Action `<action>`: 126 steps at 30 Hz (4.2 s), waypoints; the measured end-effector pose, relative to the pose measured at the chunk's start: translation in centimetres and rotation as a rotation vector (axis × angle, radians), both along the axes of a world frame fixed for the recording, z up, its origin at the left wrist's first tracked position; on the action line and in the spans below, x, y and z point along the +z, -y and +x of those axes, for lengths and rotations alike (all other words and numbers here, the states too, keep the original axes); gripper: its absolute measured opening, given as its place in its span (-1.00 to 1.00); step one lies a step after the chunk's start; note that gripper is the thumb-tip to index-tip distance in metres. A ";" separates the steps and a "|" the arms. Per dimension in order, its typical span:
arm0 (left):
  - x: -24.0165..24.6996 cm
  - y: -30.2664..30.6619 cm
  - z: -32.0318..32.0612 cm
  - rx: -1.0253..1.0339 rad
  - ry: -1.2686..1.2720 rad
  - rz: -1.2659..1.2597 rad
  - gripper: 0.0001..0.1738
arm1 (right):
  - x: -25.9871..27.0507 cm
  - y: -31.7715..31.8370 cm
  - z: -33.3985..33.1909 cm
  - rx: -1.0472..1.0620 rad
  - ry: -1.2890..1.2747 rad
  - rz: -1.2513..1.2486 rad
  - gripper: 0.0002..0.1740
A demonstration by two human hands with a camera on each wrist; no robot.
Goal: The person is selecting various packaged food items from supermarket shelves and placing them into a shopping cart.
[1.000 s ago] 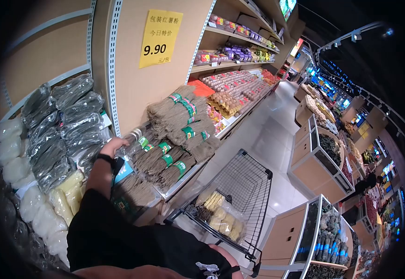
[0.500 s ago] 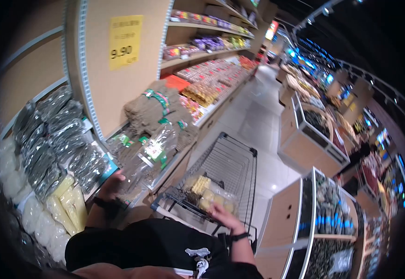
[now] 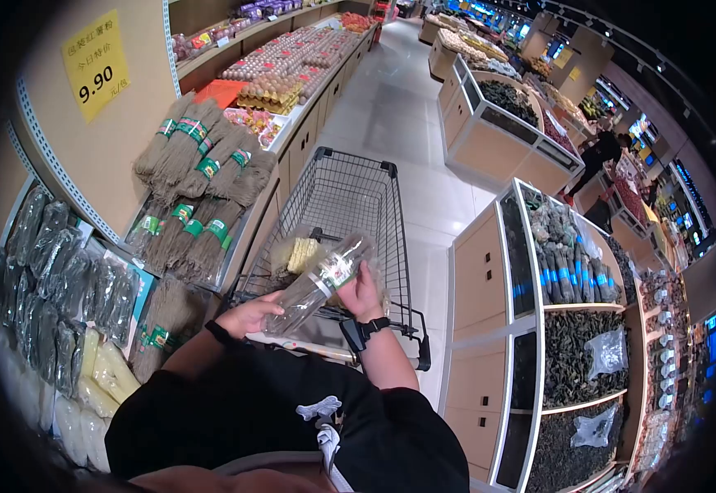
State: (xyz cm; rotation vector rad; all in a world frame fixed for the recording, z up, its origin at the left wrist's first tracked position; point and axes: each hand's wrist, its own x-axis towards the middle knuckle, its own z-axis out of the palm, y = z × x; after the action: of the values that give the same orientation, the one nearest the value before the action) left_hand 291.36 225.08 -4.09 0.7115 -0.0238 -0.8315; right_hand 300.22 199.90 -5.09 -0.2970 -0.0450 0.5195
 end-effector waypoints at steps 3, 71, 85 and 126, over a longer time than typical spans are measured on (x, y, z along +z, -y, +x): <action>0.2 0.6 -0.2 -0.023 -0.012 -0.004 -0.35 | -1.3 0.3 -0.4 0.018 -0.056 0.015 -0.42; 1.1 2.1 -0.7 0.150 0.283 0.358 -0.31 | -3.0 -0.1 -0.9 0.229 -0.029 -0.444 -0.50; 1.2 2.3 -0.5 0.129 0.269 0.316 -0.35 | -3.4 -0.1 -0.5 0.239 -0.029 -0.443 -0.47; 1.9 -2.8 0.0 0.017 -0.066 -0.111 -0.36 | 5.5 -5.4 -2.6 -0.077 0.246 -0.188 -0.14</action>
State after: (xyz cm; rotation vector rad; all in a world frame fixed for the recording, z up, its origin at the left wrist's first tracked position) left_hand 291.35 227.88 -2.14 0.5788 -0.0042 -0.8304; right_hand 297.57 205.29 0.39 -0.5437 -0.2231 0.4088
